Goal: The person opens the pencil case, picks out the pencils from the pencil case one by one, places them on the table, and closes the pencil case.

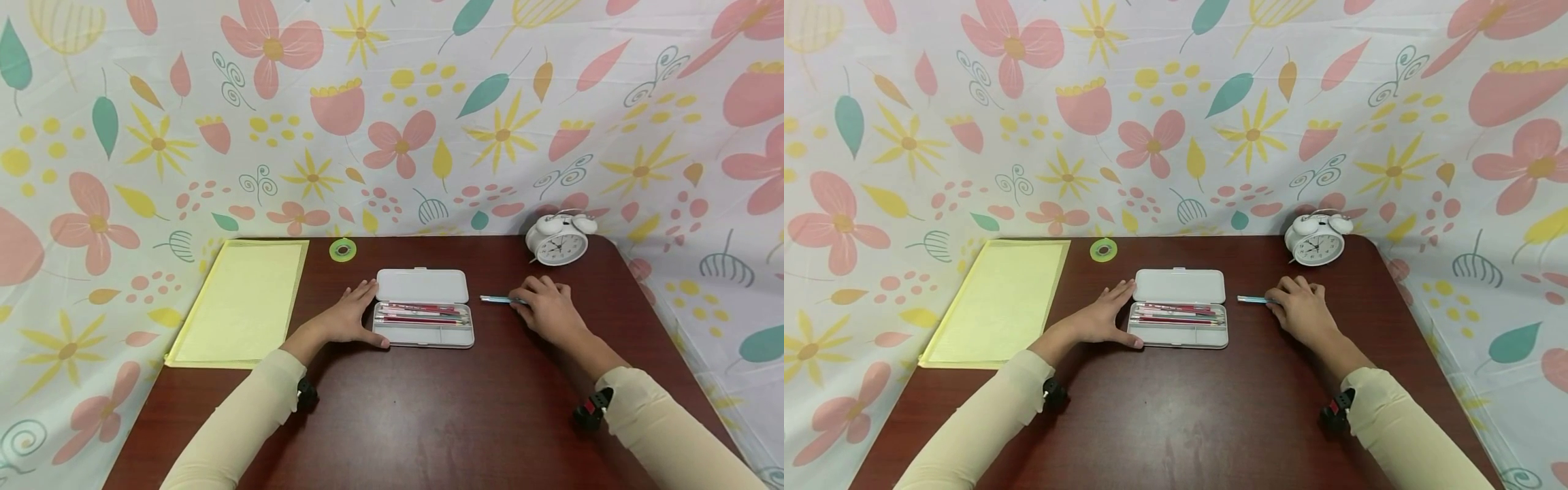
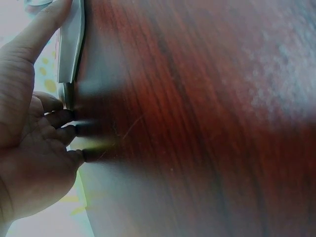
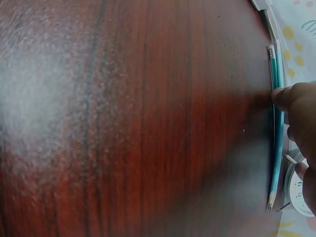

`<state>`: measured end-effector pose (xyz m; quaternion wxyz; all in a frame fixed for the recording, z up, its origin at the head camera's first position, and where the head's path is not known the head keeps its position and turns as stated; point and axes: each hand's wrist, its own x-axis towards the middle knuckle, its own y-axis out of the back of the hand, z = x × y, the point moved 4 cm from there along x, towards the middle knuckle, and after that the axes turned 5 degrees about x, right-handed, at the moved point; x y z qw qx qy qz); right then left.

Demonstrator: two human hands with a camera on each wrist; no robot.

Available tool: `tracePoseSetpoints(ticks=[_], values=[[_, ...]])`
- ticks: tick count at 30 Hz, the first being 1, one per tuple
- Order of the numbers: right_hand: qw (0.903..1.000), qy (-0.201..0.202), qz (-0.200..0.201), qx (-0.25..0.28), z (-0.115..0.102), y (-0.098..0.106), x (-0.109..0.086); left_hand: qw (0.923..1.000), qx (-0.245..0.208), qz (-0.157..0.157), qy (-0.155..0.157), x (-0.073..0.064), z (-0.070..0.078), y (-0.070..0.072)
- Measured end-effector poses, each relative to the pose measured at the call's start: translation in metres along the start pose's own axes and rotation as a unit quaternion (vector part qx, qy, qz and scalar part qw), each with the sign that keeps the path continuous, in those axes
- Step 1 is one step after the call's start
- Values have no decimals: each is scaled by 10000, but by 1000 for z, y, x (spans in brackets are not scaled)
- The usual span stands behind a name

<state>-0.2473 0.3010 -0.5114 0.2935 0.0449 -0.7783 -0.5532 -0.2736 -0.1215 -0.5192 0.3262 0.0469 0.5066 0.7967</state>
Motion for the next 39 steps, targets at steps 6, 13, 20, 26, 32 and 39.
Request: tracePoseSetpoints(ticks=[6,13,20,26,32,39], values=[[10000,-21,-17,-8,1,-1,-1,10000,-2,-14,7,0,0,0],[9999,-72,-79,-35,2,-1,-1,10000,-33,5,-21,-2,1,1],[9999,-103,-127,-38,1,0,-1,10000,12,15,-22,-1,2,1],[9999,-108,-125,-52,2,0,-1,10000,-17,10,-1,-2,2,1],[9998,-129,-120,-21,2,1,-1,10000,-41,22,7,-2,1,0],[9996,-192,-207,64,-7,1,3,10000,-70,1,-11,-3,2,1]])
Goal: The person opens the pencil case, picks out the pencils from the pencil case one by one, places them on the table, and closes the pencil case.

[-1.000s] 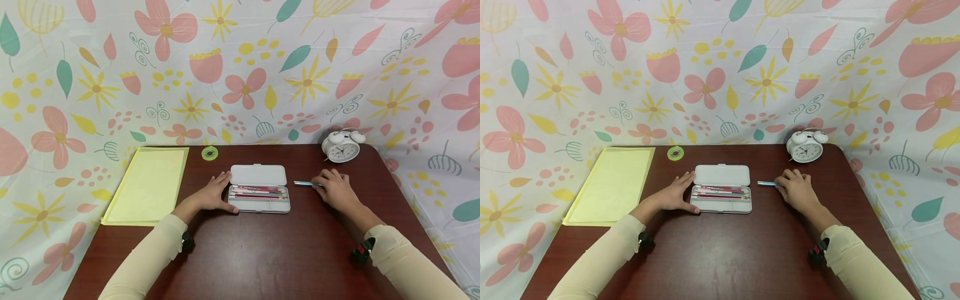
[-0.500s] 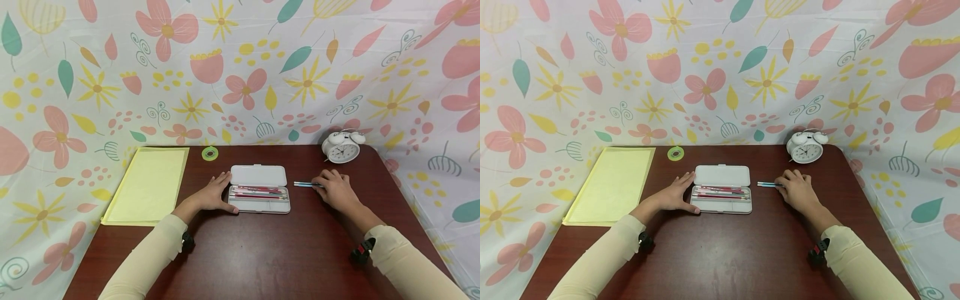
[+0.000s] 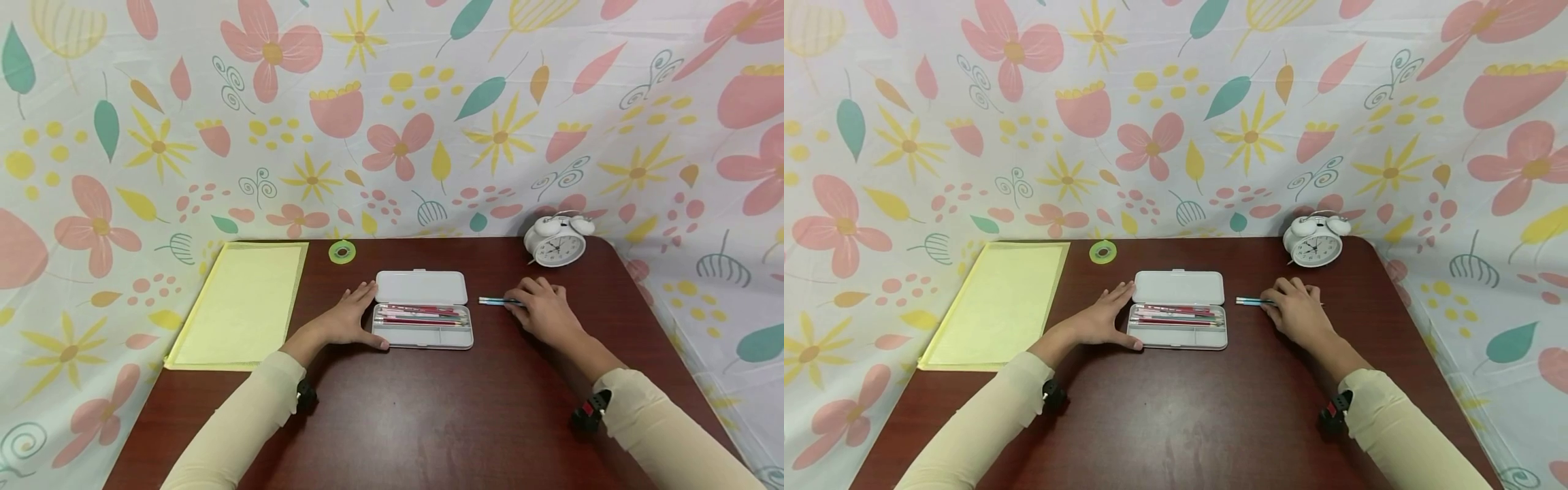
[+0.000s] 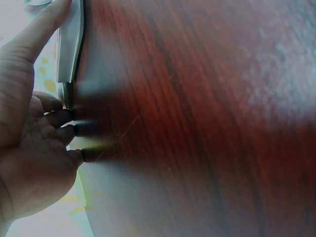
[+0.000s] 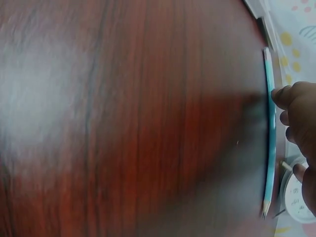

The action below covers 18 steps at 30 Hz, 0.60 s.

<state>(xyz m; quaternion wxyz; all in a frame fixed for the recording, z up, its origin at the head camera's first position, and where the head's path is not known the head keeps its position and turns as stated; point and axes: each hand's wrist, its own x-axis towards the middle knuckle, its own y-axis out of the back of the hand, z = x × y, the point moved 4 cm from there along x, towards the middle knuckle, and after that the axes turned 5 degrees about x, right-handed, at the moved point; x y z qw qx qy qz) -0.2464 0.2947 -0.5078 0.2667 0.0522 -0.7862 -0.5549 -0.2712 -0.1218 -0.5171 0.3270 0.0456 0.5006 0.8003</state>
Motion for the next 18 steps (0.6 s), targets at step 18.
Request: tracePoseSetpoints(ticks=[18], values=[[9965,392,-647,355,-69,-24,29,9999,105,67,-40,2,-3,-2]])
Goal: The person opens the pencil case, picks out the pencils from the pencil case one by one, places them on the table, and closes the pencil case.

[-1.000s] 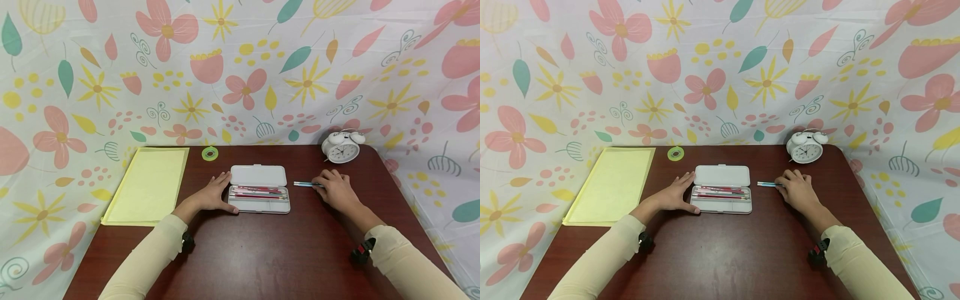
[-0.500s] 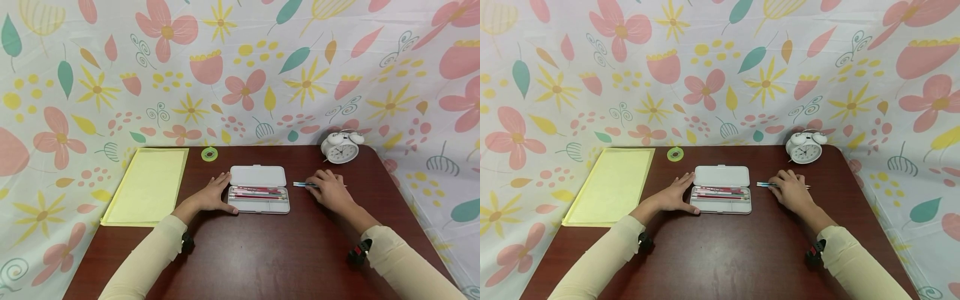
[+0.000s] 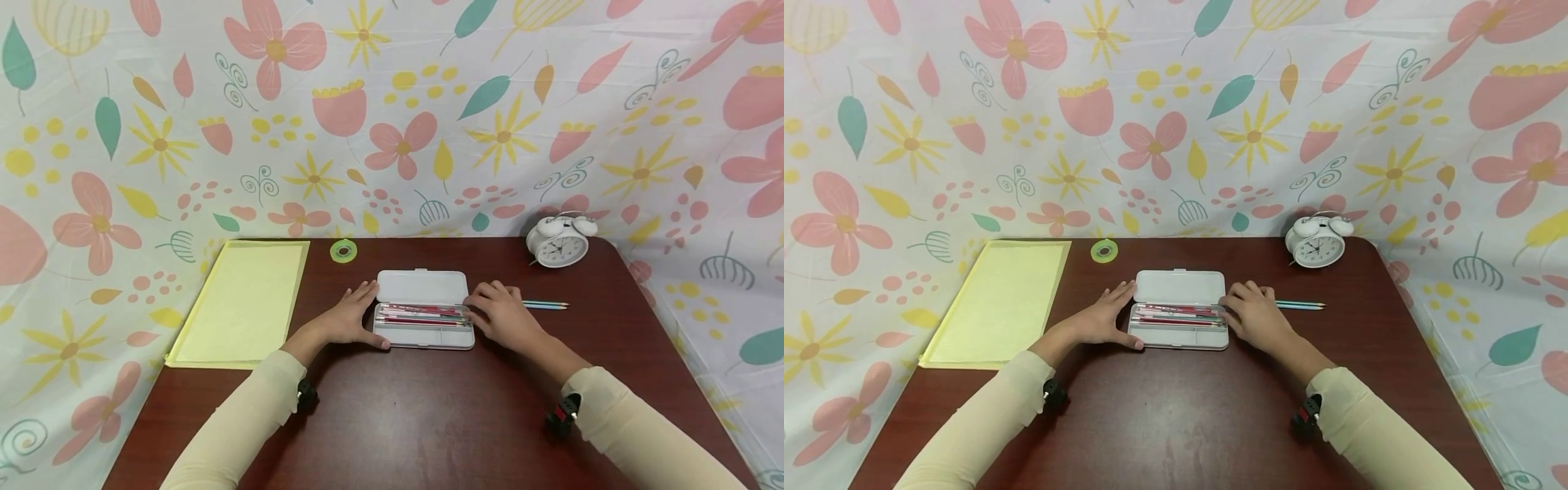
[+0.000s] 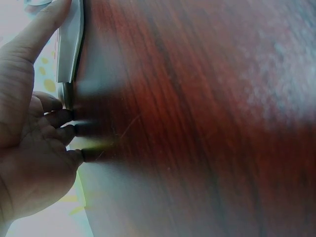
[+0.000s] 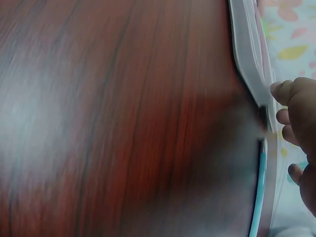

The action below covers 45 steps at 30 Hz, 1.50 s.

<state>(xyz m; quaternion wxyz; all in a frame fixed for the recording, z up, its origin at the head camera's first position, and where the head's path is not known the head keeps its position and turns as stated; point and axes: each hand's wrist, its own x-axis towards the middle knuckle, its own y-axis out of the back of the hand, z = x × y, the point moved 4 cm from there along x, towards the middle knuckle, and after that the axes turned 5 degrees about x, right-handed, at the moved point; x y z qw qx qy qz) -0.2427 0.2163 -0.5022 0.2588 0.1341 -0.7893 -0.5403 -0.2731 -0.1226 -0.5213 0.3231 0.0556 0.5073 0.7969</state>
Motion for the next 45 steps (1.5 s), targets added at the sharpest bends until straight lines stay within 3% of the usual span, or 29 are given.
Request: tracePoseSetpoints(ticks=[9,28,45], values=[[9994,312,117,78,-22,-11,14,10000,13,-15,-6,0,3,2],[9995,192,28,-262,-34,-19,28,10000,43,41,-5,0,3,2],[9981,408,140,-446,-40,-20,29,10000,52,41,27,1,1,1]])
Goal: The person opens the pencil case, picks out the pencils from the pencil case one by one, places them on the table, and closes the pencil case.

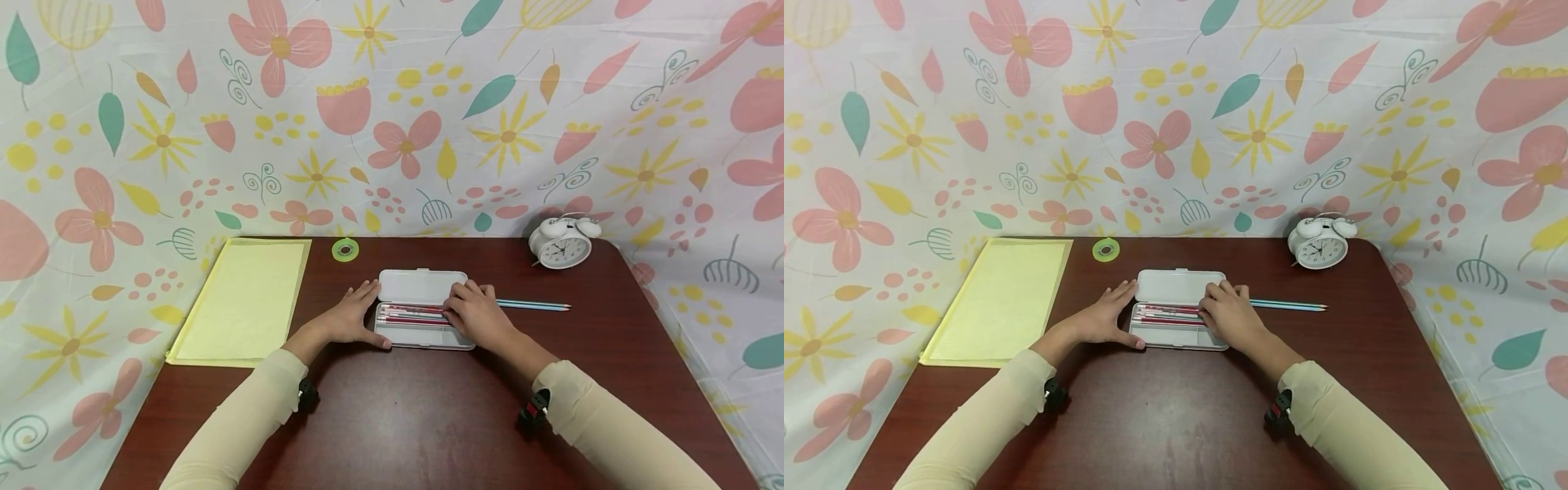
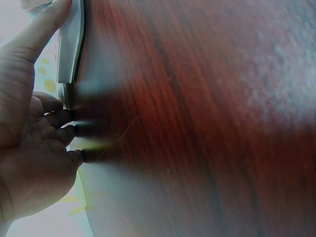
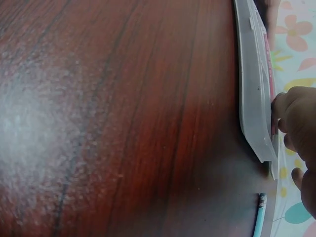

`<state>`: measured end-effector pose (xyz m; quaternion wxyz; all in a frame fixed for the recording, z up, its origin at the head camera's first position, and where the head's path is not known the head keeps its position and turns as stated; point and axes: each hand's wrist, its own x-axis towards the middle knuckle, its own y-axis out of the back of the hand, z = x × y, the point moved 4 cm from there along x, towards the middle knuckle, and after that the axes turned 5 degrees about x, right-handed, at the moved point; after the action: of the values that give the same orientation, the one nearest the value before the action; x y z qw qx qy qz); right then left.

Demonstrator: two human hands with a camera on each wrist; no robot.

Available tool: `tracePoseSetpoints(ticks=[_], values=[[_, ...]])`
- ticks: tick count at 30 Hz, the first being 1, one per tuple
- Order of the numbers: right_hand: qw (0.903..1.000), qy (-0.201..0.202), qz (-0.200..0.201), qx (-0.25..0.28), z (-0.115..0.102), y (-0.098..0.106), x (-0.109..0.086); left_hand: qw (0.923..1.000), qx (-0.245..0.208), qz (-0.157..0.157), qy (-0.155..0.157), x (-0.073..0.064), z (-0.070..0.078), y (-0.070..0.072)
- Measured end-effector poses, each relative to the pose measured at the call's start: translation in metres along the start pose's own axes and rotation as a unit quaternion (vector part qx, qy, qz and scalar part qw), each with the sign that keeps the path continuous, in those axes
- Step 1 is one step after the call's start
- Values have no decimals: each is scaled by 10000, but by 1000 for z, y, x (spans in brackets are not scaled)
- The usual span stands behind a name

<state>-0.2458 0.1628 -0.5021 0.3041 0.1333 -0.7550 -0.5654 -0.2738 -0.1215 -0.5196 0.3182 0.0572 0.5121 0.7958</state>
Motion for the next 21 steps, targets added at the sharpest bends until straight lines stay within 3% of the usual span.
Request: tracePoseSetpoints(ticks=[21], values=[[9990,200,-35,398,1,6,8,10000,17,-40,23,-1,1,0]])
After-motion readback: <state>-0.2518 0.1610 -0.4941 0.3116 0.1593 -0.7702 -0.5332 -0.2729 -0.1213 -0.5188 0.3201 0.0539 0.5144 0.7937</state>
